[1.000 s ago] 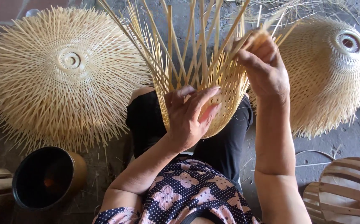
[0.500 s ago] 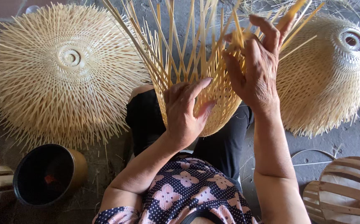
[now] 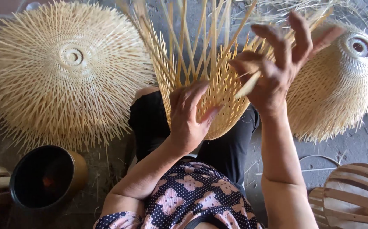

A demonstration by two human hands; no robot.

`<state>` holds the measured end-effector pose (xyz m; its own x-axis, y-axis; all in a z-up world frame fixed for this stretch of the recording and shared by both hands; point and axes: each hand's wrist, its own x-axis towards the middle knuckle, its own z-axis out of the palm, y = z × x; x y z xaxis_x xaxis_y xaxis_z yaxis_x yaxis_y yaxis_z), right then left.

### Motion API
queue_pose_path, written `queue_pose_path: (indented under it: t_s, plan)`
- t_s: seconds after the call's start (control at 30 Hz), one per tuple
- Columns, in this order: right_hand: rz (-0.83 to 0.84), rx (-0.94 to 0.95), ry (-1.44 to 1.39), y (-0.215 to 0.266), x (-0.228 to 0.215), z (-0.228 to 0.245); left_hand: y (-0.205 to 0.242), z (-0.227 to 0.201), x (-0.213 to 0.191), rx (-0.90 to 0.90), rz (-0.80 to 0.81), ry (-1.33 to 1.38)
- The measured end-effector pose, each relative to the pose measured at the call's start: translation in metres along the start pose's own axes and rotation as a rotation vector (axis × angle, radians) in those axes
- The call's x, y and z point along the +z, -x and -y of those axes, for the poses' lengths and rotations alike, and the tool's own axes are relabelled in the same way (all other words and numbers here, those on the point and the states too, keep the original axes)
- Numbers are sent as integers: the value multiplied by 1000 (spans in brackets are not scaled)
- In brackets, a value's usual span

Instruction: The person weaves thin bamboo strips by hand to form a conical hat, interlacing the strips around the structure while seated near other completed hats.

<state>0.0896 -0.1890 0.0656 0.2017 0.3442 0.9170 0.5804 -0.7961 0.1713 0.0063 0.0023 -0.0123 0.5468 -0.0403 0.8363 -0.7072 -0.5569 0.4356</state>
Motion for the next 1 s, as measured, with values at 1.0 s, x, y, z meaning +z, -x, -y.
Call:
queue_pose_path:
  t_s: [1.0]
  plan:
    - [313,294,-611,-16,-16,13,3,-62,-54,-224,333,359]
